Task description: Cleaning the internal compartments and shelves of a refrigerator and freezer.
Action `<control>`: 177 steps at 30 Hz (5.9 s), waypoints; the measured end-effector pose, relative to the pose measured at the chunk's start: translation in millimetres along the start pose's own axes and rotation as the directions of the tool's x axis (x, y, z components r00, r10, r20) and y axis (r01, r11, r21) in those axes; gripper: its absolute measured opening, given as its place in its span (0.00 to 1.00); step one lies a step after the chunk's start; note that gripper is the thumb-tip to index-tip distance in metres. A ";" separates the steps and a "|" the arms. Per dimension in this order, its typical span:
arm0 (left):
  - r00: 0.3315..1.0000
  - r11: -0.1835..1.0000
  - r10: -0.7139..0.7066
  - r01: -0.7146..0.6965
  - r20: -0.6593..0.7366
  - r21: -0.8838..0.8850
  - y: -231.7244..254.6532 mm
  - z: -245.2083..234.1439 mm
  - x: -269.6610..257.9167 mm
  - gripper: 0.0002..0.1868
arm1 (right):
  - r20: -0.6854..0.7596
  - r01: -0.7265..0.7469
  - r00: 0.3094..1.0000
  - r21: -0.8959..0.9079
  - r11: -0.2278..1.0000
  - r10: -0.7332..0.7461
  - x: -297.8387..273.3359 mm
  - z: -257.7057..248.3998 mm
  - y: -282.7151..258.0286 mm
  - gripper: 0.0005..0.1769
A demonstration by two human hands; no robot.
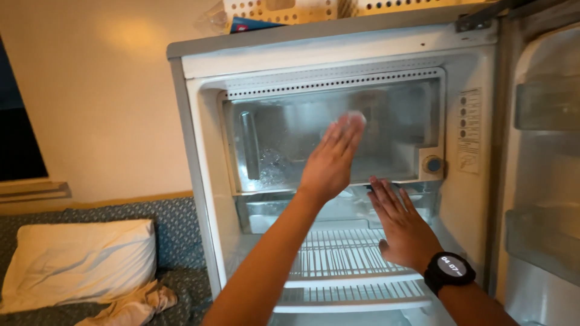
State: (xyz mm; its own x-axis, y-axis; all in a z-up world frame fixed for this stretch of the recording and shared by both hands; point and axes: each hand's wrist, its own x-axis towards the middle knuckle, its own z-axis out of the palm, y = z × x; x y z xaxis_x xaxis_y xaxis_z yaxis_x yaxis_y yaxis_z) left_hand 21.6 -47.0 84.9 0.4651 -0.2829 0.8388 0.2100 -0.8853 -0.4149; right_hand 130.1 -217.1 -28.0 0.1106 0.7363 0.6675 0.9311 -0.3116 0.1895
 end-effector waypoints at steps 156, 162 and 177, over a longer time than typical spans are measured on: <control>0.930 0.807 -0.230 0.347 -0.289 0.477 -157.9 -58.1 -11.0 0.13 | -0.181 0.003 0.983 -0.043 0.999 -0.011 -7.4 4.4 -4.6 0.55; 0.826 0.932 -0.102 0.275 -0.555 0.237 -78.1 2.7 53.6 0.15 | -0.198 0.019 0.980 0.072 0.997 -0.004 -11.2 4.7 1.3 0.54; 0.908 0.978 0.209 -0.186 -0.363 0.098 73.5 81.5 164.9 0.22 | -0.168 0.030 0.986 0.087 0.996 -0.015 -11.7 12.8 12.3 0.54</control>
